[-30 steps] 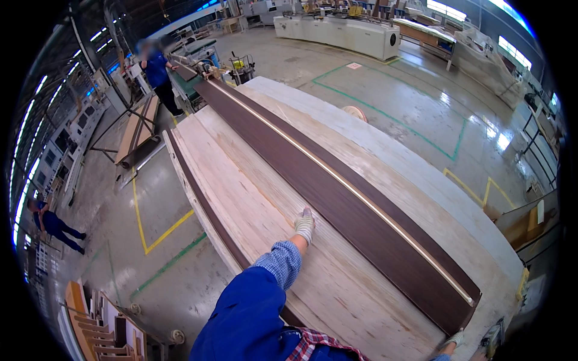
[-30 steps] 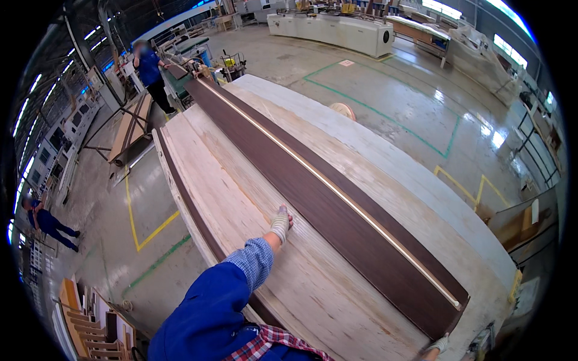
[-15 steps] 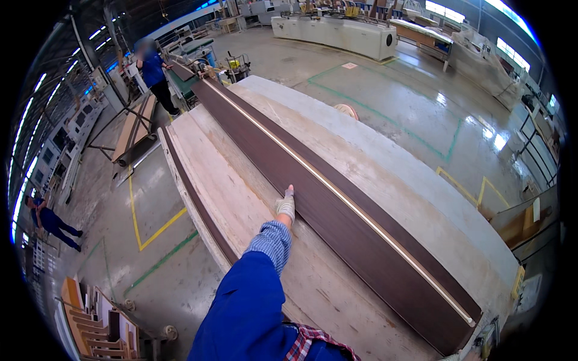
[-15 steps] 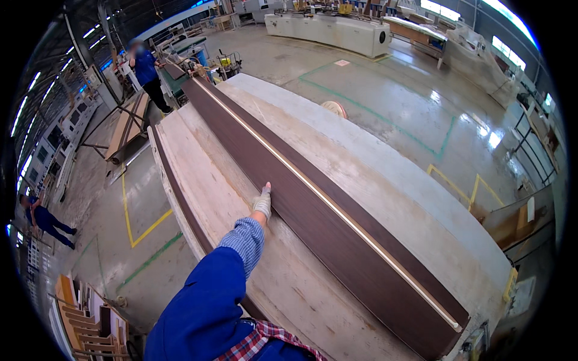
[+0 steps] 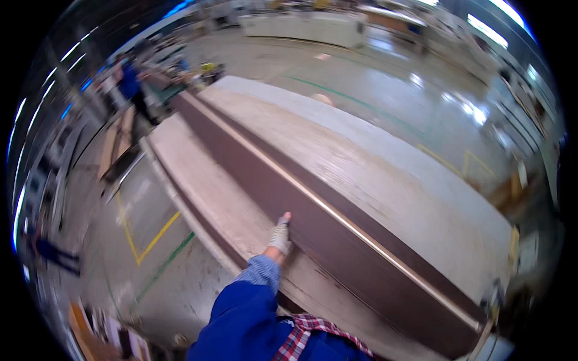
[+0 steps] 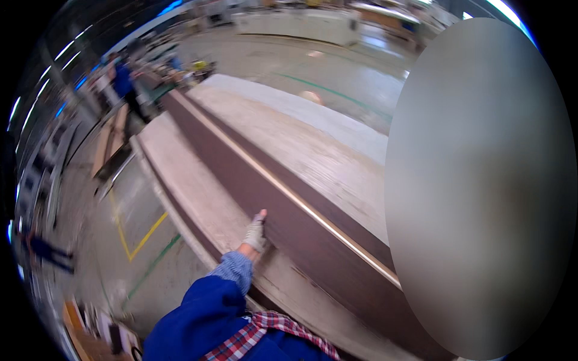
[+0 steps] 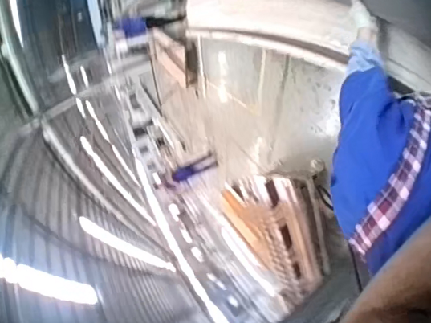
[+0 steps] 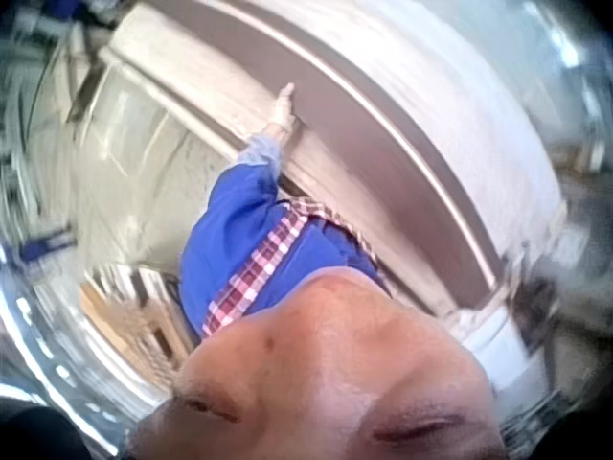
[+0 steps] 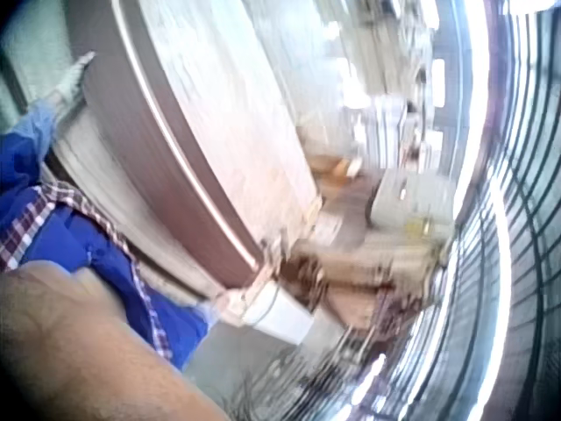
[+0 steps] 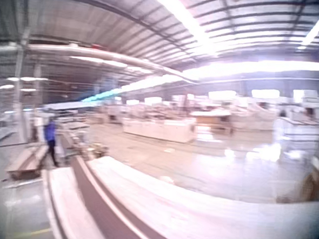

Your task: The person aligns dark brown wooden strips on a large light-colored board and secures them using a pneumatic nail gun. They repeat this process for multiple strips, occasionally repositioning the pieces and retrieving additional strips from a nearby rack.

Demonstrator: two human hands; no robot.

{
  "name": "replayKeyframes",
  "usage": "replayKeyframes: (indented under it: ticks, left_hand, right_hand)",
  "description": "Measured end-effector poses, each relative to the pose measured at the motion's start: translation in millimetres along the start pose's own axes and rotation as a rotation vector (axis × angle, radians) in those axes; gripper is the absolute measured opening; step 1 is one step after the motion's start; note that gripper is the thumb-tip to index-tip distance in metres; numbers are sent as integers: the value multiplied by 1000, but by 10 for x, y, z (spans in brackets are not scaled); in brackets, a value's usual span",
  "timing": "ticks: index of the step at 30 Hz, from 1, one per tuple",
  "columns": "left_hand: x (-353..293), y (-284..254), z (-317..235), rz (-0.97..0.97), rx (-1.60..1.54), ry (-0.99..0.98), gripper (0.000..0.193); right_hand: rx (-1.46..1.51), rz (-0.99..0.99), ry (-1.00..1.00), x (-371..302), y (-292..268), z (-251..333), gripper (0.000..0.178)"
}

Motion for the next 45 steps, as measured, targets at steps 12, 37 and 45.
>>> replayKeyframes:
  ticks: [12,37,45]
  left_hand:
    - [-1350,-872,-134,261,409,-163,64]
    - [-1645,-943,62,1236,1509,631,36]
    - [-846,-1722,-593,1229,1928,802,46]
  right_hand:
    - [-231,-212,314,-504,-761,-930,38]
    - [-433,1121,-1067,-5192,-160,1017,47]
    - [-421,1118,-1060,-5100,-179,1167,43]
Point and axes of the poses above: each hand's wrist, its own x-axis towards the middle knuckle, its own y-axis out of the palm, z = x × y, the point moved 7 cm from there along x, towards the middle knuckle, and after that the axes turned 5 degrees about y, right-handed, at the moved point
